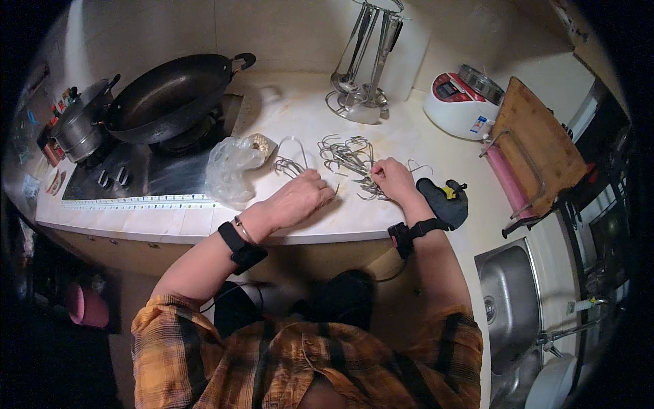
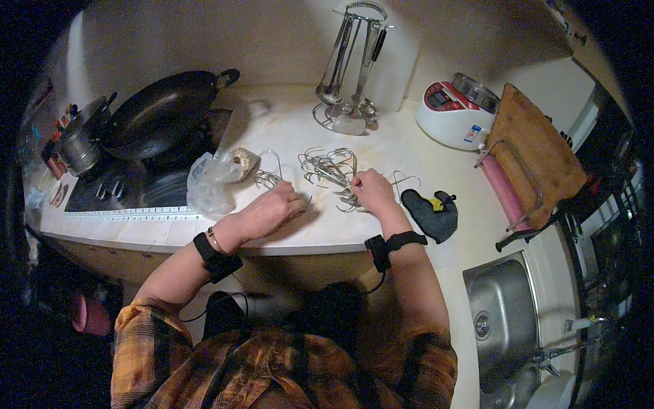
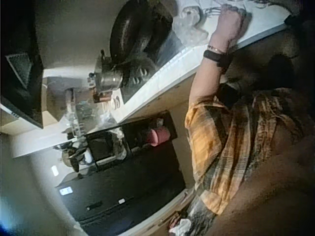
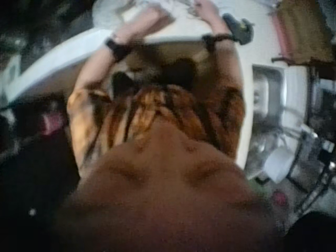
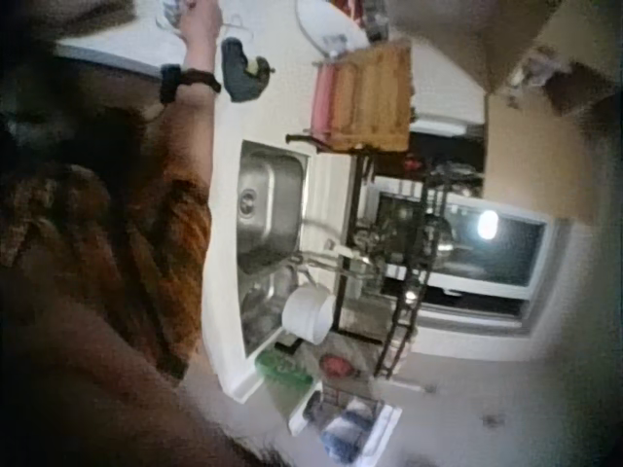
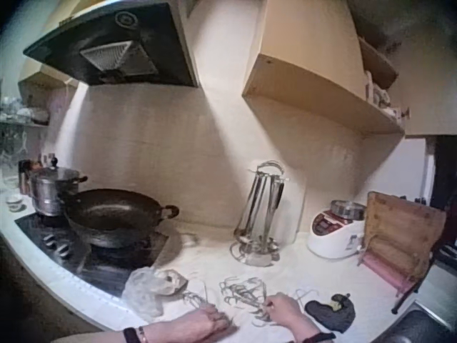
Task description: The person assembles small metal hooks by threading wire through the prongs of a whisk-like tool. They repeatedly pick up individual hooks from the countertop, thread them onto the tool, and set the tool down to continue the process.
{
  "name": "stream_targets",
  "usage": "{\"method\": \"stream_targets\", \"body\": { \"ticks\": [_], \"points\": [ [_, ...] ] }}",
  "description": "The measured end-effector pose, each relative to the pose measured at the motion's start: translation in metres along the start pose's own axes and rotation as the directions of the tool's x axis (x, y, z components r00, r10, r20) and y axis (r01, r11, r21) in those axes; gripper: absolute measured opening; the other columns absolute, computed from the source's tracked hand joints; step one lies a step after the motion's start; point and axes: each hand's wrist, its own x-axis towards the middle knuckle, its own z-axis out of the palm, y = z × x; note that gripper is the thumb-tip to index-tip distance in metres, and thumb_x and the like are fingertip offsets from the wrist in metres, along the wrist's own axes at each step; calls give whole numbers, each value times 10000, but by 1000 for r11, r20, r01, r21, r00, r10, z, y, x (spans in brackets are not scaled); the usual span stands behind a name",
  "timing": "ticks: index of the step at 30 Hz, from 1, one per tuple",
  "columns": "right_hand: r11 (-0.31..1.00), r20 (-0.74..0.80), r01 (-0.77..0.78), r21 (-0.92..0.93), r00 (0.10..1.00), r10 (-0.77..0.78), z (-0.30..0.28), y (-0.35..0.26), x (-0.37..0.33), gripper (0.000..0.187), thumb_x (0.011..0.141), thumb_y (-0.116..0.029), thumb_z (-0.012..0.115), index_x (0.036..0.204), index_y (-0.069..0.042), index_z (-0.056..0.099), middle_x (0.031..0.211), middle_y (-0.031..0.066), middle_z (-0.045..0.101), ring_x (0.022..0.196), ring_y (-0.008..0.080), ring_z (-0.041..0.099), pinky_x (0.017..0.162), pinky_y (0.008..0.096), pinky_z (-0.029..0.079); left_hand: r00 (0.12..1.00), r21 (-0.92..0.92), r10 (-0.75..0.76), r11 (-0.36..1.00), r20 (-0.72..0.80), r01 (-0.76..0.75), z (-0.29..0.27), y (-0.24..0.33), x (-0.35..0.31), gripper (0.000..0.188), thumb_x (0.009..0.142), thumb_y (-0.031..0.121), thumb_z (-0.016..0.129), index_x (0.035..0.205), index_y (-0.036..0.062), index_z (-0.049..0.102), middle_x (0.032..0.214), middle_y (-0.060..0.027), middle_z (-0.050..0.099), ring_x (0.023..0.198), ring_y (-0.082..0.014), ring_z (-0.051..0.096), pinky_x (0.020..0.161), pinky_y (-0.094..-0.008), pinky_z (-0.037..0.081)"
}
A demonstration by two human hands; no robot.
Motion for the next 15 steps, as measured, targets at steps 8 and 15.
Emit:
{"method": "stream_targets", "body": {
  "ticks": [8, 15],
  "points": [
    [996, -10, 61, -65, 998, -62, -6, -9, -3, 126, 772, -172, 683, 856, -78, 689, 907, 127, 633, 856, 302, 635, 755, 395, 498, 997, -29, -81, 996, -7, 80, 19, 13, -26, 149, 807, 148, 594, 843, 4, 576, 851, -146, 571, 830, -313, 552, 772, -381, 462],
    [989, 12, 134, -68, 991, -133, -18, -21, -10, 99, 749, -172, 702, 777, -77, 708, 868, 112, 664, 837, 295, 638, 737, 408, 498, 970, -141, -243, 961, -9, 240, 20, 15, -32, 250, 766, 151, 691, 948, -4, 617, 940, -140, 601, 899, -322, 578, 771, -388, 499]
  ]
}}
